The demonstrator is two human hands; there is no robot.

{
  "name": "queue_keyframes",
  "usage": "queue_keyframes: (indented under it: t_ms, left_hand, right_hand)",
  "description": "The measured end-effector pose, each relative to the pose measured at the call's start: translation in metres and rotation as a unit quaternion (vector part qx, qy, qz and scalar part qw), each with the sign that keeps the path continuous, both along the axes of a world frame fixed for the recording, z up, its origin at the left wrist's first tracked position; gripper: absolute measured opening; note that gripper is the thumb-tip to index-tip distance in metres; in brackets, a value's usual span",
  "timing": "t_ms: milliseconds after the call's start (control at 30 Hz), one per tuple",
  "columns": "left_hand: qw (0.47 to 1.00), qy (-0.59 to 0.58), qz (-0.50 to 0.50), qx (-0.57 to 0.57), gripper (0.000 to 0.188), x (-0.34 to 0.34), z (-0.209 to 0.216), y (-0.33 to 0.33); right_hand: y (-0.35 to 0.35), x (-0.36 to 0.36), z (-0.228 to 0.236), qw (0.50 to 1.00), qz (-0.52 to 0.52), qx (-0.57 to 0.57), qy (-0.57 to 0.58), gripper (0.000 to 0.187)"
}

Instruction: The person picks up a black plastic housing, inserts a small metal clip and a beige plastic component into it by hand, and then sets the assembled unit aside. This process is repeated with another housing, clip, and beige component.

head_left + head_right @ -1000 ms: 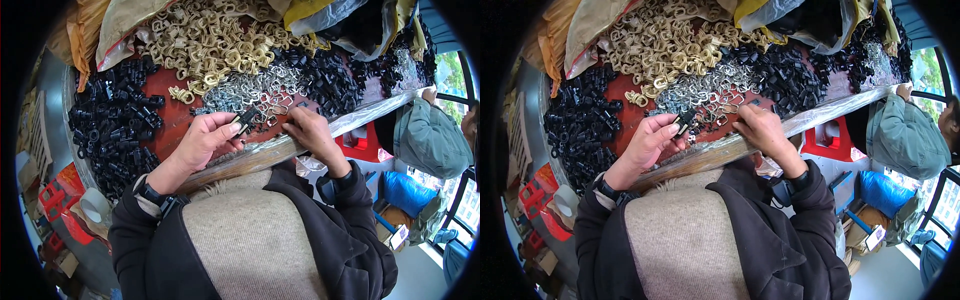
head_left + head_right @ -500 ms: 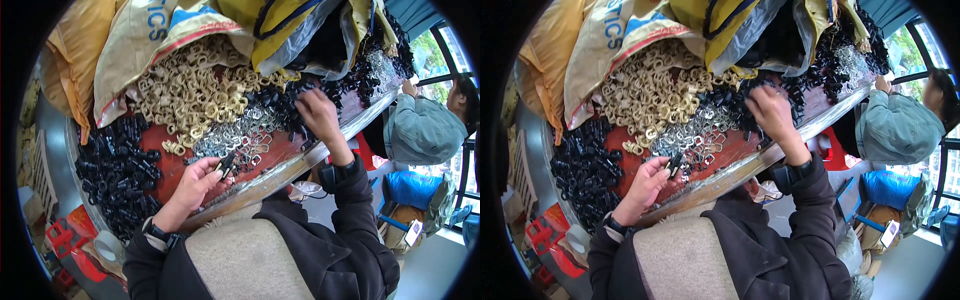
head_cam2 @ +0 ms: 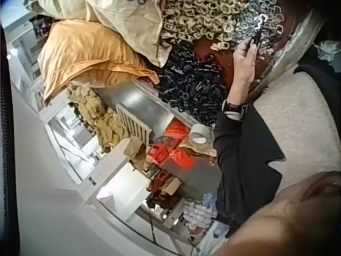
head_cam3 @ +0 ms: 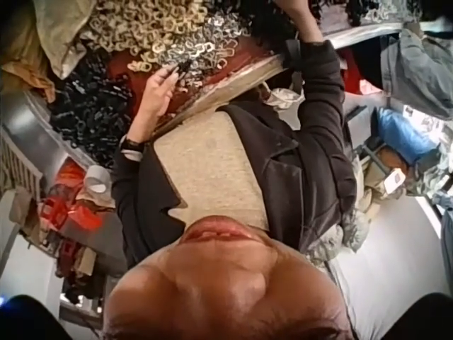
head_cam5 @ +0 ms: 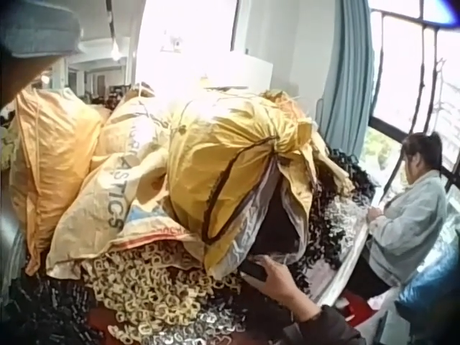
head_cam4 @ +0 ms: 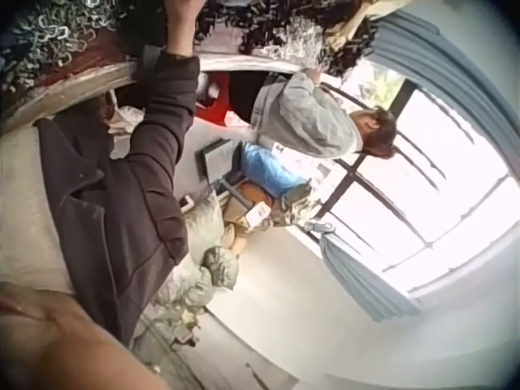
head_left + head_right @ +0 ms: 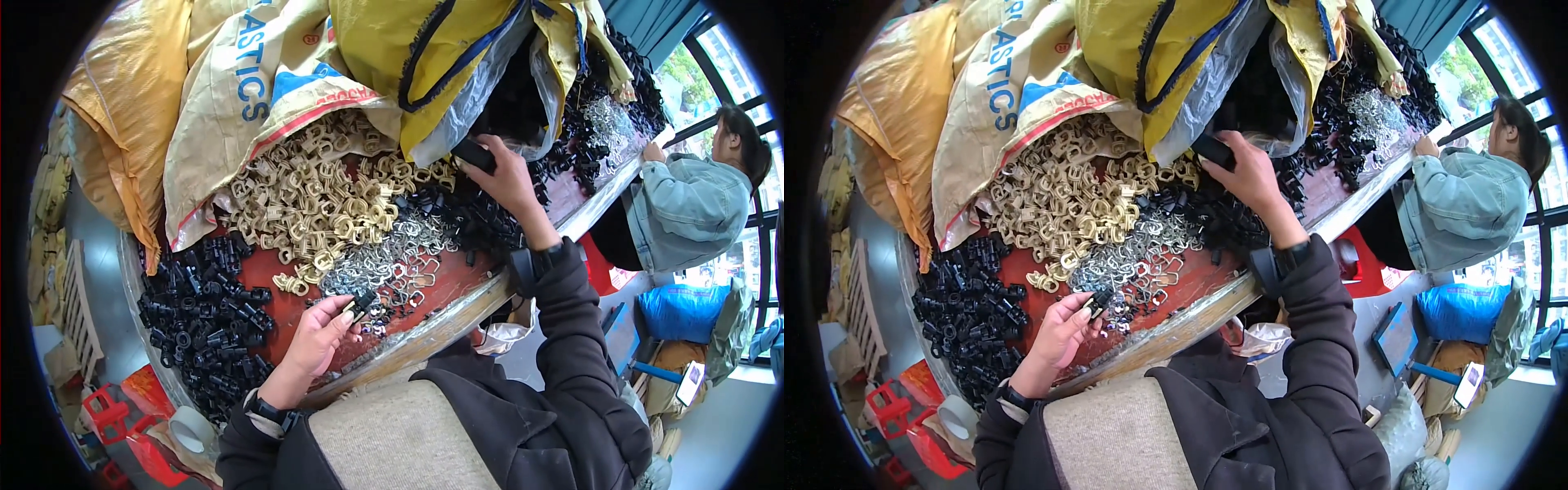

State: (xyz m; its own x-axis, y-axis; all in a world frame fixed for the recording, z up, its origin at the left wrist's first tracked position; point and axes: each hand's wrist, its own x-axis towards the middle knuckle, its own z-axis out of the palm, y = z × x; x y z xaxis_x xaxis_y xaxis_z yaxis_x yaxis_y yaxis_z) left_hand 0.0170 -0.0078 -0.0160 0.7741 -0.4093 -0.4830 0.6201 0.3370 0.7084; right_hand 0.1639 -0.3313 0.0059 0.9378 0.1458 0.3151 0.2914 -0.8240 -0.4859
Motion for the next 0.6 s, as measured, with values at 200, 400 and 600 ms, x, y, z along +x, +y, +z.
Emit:
queue_keyframes:
  t_ms: [200, 400, 600]
  left_hand:
    - [1.000, -0.007, -0.010, -0.002, 0.031, -0.003, 0.003, -0.003]
    - [1.000, -0.013, -0.001, -0.009, 0.031, -0.004, 0.015, -0.005]
    - [0.999, -0.015, 0.038, -0.016, 0.032, -0.002, 0.022, -0.004]
  right_hand:
    - [-0.014, -0.050, 0.005, 0.907, 0.002, 0.418, 0.054, 0.037]
    - [0.030, -0.090, -0.011, 0.587, 0.073, 0.791, 0.154, 0.041]
    - [0.084, -0.118, -0.022, 0.432, 0.179, 0.755, 0.459, 0.045]
